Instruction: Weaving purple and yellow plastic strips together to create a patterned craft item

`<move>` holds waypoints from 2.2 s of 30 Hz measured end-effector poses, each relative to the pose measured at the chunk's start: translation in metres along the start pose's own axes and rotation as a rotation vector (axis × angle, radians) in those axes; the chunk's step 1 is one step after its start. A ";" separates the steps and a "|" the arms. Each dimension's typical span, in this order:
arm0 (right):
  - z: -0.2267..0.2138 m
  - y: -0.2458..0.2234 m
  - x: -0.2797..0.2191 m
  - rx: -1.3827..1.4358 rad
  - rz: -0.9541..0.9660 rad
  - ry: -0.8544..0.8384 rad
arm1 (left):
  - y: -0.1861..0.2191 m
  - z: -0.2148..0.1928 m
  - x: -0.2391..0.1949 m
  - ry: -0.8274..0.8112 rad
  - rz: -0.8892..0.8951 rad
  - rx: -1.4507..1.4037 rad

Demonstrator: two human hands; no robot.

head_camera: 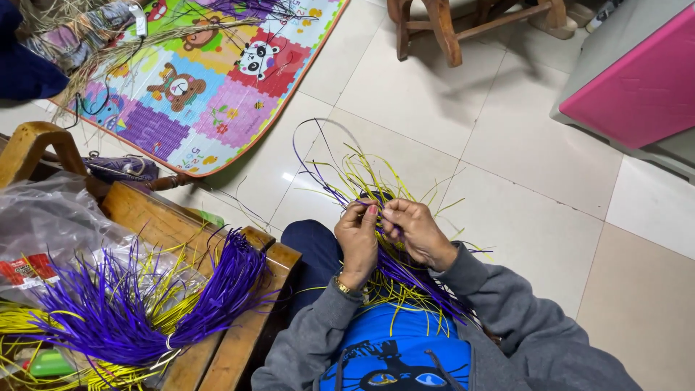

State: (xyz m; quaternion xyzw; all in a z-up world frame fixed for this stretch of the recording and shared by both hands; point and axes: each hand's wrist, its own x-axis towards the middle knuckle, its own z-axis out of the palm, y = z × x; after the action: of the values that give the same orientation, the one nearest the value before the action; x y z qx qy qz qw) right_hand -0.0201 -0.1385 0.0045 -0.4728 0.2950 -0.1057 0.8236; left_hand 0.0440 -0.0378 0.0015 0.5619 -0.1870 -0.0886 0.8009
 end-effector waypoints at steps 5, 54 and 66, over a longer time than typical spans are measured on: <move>-0.023 -0.014 0.012 -0.186 -0.171 0.009 | 0.038 -0.005 0.011 0.049 -0.159 -0.178; -0.044 0.038 0.047 -1.129 -0.339 -0.384 | -0.103 -0.069 -0.002 -0.408 -0.620 0.697; -0.035 0.048 -0.016 -1.205 -0.525 -0.078 | -0.097 -0.069 -0.020 -0.281 -0.662 0.500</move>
State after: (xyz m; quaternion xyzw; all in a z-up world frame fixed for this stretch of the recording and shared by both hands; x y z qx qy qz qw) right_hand -0.0582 -0.1308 -0.0430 -0.9109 0.1474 -0.1020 0.3717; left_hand 0.0595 -0.0049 -0.1139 0.7508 -0.1197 -0.3684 0.5351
